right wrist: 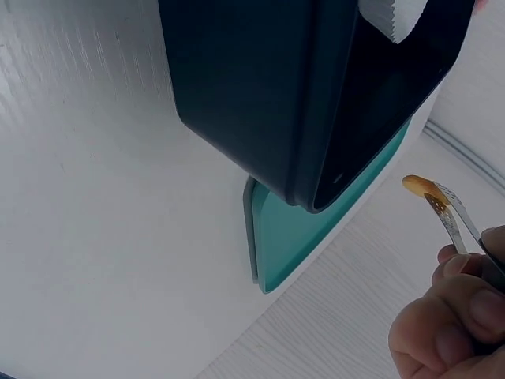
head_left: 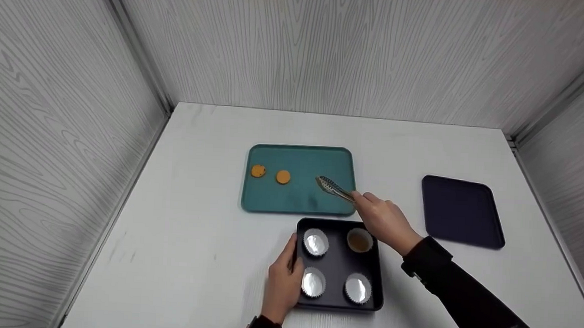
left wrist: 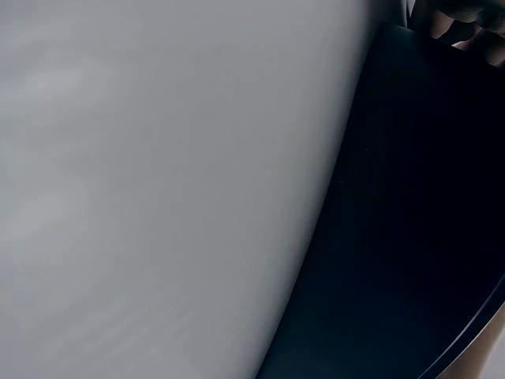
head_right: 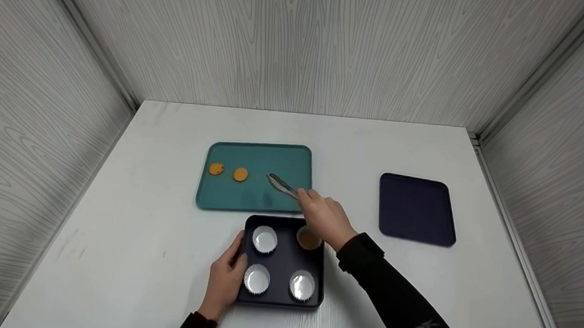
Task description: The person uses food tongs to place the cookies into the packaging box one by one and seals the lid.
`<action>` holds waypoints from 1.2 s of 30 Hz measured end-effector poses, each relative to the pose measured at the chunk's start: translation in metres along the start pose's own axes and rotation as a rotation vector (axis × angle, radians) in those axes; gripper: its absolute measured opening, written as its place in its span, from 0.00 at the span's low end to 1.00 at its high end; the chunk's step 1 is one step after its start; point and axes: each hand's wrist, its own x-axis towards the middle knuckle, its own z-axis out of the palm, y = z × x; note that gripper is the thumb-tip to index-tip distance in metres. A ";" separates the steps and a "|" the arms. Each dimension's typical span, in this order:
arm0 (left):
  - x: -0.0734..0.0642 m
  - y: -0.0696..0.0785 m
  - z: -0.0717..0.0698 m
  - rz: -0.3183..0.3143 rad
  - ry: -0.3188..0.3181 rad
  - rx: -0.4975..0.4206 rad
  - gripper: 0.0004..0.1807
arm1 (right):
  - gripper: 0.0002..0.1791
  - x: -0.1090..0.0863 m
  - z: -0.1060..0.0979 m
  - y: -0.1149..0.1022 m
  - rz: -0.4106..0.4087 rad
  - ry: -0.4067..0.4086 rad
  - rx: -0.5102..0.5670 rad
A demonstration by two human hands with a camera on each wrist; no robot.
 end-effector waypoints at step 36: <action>0.000 0.002 0.001 -0.018 0.024 0.022 0.31 | 0.12 -0.061 -0.024 -0.049 -0.216 0.046 0.029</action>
